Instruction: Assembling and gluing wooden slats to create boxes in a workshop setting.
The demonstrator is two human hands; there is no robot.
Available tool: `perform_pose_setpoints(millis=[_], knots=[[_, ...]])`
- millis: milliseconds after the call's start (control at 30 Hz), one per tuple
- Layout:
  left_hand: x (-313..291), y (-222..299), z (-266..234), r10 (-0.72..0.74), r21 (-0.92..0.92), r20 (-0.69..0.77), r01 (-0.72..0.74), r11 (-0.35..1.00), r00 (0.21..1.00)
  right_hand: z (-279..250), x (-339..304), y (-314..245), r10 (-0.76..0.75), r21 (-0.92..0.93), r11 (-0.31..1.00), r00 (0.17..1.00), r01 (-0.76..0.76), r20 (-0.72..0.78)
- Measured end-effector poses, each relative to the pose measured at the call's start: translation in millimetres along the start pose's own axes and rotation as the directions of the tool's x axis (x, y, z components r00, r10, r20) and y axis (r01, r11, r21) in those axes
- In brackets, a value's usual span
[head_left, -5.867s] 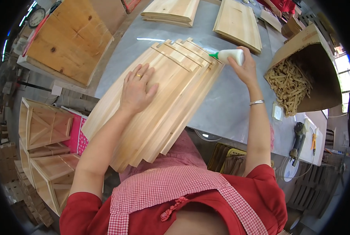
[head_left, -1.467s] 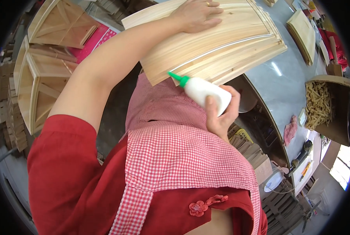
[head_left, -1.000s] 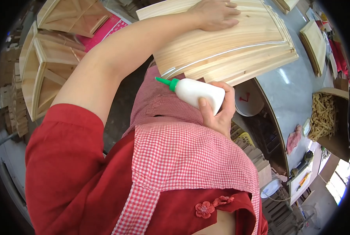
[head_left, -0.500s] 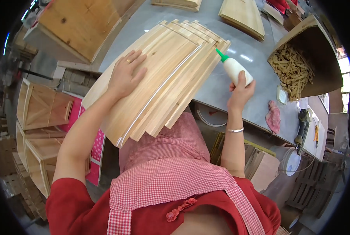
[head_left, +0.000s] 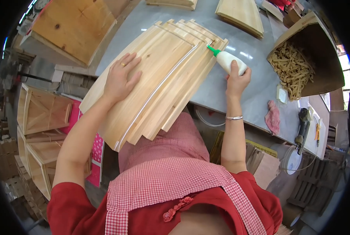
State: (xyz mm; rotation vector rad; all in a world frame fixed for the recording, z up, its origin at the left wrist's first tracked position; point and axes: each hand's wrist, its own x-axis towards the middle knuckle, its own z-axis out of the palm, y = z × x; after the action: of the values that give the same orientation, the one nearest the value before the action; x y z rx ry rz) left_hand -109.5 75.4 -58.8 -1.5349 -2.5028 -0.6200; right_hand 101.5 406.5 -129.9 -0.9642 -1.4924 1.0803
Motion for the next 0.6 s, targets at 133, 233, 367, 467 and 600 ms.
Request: perform_pose_setpoints(millis=[133, 233, 367, 467, 600], knots=[[-5.0, -7.0, 3.6, -0.013, -0.001, -0.008, 0.013, 1.000, 1.000, -18.0, -53.0, -44.8, 0.119, 0.051, 0.991, 0.983, -0.127, 0.137], [-6.0, -9.5, 5.4, 0.004, 0.032, -0.024, -0.004, 0.999, 1.000, -33.0, -93.4, -60.4, 0.110, 0.087, 0.987, 0.960, -0.137, 0.258], [-5.3, -11.2, 7.8, 0.016, 0.045, -0.055, -0.013, 0.999, 0.998, -51.7, -141.5, -76.0, 0.098, 0.086, 0.986, 0.907, -0.145, 0.410], [-7.0, -5.9, 6.7, 0.021, 0.058, -0.060, -0.017, 0.998, 0.998, -66.0, -177.2, -87.8, 0.082, 0.062, 0.990, 0.867, -0.129, 0.491], [-9.4, -0.4, -1.2, 0.000, -0.051, -0.057, -0.003, 0.999, 0.998, -78.0, -219.2, -102.8, -0.001, 0.085, 0.994, 0.745, -0.075, 0.668]])
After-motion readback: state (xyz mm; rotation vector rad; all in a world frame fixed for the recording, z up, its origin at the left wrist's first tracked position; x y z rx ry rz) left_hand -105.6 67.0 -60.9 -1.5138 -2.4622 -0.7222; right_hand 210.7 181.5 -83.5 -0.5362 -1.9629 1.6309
